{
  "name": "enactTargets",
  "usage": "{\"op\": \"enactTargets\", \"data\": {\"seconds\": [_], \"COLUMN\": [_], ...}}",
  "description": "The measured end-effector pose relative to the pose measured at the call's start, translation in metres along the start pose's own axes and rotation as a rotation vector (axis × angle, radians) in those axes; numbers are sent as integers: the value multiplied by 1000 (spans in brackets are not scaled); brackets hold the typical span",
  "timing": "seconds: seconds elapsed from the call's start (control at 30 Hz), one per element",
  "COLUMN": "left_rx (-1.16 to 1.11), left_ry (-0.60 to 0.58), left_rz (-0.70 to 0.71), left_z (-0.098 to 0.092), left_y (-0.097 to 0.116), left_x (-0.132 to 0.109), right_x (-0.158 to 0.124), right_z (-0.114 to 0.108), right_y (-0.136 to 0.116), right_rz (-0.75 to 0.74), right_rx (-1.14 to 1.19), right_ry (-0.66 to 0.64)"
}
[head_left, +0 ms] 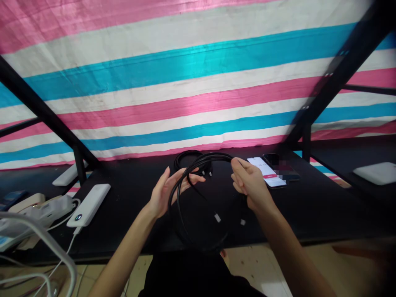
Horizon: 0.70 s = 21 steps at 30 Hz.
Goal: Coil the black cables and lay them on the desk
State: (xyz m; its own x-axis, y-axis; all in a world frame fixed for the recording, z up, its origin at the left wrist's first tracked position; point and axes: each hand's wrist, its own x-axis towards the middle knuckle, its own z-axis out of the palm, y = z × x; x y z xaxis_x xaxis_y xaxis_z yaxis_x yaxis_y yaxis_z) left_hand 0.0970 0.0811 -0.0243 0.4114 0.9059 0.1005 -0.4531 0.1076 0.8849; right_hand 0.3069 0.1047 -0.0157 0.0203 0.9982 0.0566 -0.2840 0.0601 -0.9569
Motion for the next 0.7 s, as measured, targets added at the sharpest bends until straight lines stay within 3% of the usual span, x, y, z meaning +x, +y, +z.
{"op": "enactTargets", "data": {"seconds": [0.1, 0.27, 0.43, 0.57, 0.7], "left_rx": [-27, -26, 54, 23, -51], "left_ry": [-14, -181, 82, 182, 282], "left_rz": [-61, -193, -88, -11, 18], "left_z": [-1, 8, 0, -13, -12], "left_y": [-12, -37, -39, -35, -33], "left_x": [3, 2, 6, 9, 12], "right_x": [-8, -13, -3, 1, 0], "right_z": [9, 20, 4, -10, -14], "right_y": [-6, -9, -8, -6, -3], "right_rz": [-25, -12, 91, 187, 274], "right_rx": [158, 346, 332, 307, 355], "right_ry": [20, 25, -29, -217, -351]}}
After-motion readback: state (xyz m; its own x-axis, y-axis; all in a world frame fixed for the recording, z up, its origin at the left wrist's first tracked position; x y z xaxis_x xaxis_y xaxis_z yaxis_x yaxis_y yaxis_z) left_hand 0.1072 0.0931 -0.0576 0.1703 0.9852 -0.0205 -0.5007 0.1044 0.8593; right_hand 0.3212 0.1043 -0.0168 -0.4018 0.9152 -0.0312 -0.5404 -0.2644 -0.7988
